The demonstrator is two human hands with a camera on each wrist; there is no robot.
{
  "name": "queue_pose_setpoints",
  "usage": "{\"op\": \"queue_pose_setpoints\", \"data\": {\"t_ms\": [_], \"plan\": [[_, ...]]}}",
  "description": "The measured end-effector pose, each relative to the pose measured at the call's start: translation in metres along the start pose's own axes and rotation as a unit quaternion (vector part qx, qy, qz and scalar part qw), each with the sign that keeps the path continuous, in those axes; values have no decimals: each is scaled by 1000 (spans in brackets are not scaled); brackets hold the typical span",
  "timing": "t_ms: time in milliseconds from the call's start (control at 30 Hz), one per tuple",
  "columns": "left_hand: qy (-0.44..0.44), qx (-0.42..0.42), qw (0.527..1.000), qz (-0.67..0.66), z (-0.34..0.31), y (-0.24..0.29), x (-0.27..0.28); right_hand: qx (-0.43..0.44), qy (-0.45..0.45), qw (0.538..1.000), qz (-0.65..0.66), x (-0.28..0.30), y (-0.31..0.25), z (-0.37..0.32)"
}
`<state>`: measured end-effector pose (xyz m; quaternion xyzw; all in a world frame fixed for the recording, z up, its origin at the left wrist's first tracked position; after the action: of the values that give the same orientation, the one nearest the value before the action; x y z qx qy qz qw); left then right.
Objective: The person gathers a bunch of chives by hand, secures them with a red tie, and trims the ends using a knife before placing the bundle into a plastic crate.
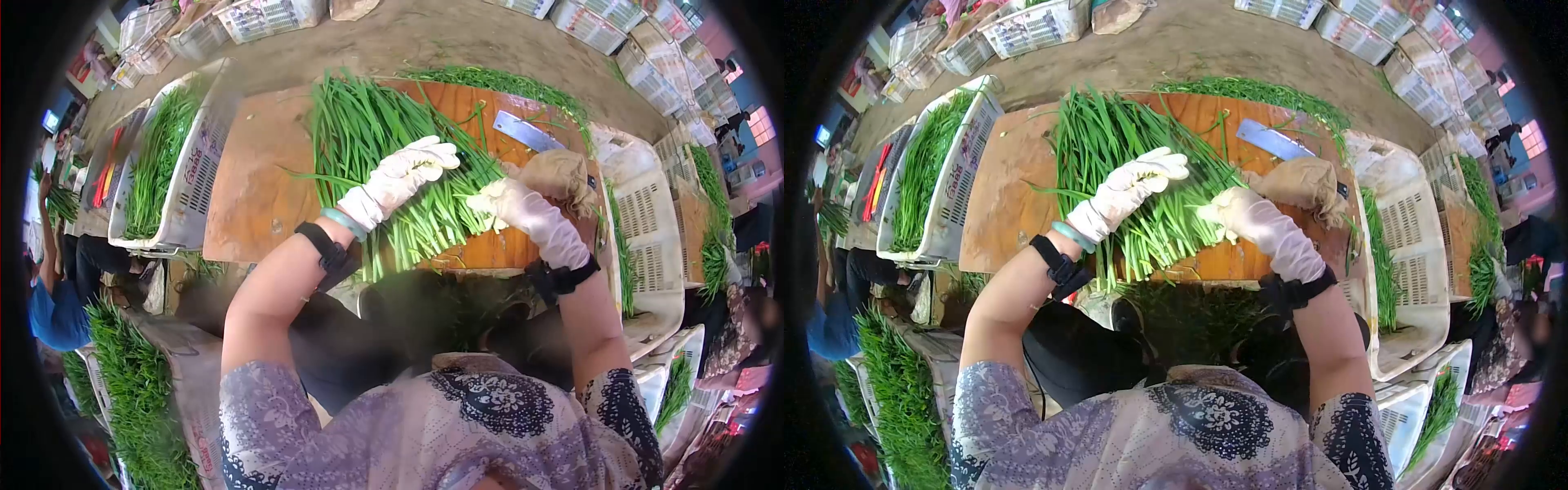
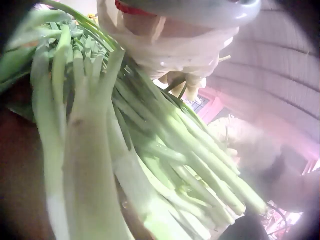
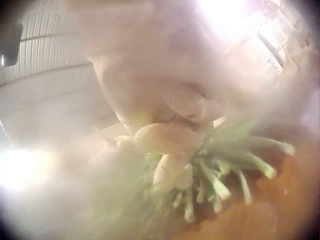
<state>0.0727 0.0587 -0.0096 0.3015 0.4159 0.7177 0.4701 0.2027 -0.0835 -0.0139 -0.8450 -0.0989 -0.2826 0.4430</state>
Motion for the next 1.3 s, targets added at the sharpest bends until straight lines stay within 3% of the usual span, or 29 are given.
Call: {"op": "queue_pose_setpoints", "data": {"t_ms": [133,233,333,467,533,600,633,667,767,867,900,1000,1100,1200,1233,1300], "plan": [[-17,-21,997,76,-7,-8,0,64,-40,996,46,2,-7,3],[-29,-44,990,131,-13,-23,0,4,-75,984,159,-8,5,9],[-27,-51,986,154,-15,-21,-2,-32,-81,983,159,-10,24,13],[-44,-75,979,186,-14,-20,-6,31,-34,999,-7,-6,17,17],[-27,-29,997,60,-13,-23,-10,28,-37,998,-40,0,2,9],[-48,-46,992,110,-14,-12,-15,104,-65,992,24,-1,10,17],[-78,-84,969,221,-15,-3,-16,142,-78,985,56,-2,14,21],[-107,-120,931,329,-16,3,-19,91,-75,989,84,-4,19,25],[-115,-124,918,358,-20,-3,-24,-79,-92,975,186,-13,22,21],[-127,-117,909,379,-19,-9,-26,-98,-74,982,144,-10,3,0],[-130,-119,904,390,-20,-10,-26,-88,-79,951,287,-18,12,6],[-146,-103,892,415,-20,-9,-28,-81,-99,948,293,-28,35,31],[-162,-101,880,436,-19,-6,-32,-55,-80,988,119,-24,18,14],[-184,-108,872,441,-18,-1,-33,-13,-99,994,49,-13,5,13],[-196,-107,862,456,-19,0,-36,1,-56,996,-72,-11,18,29],[-232,-81,830,500,-18,13,-44,46,-70,950,-300,-13,3,31]]}}
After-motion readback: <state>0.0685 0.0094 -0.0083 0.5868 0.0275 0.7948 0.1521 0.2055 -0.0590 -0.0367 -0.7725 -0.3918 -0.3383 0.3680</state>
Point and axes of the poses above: each hand's wrist, its own z-axis towards the middle knuckle, its own x-axis out of the back of the hand, y = z × x, the point moved 6 cm from there along z, towards the middle knuckle, and after that the axes turned 9 degrees about y, right-handed, at the moved point
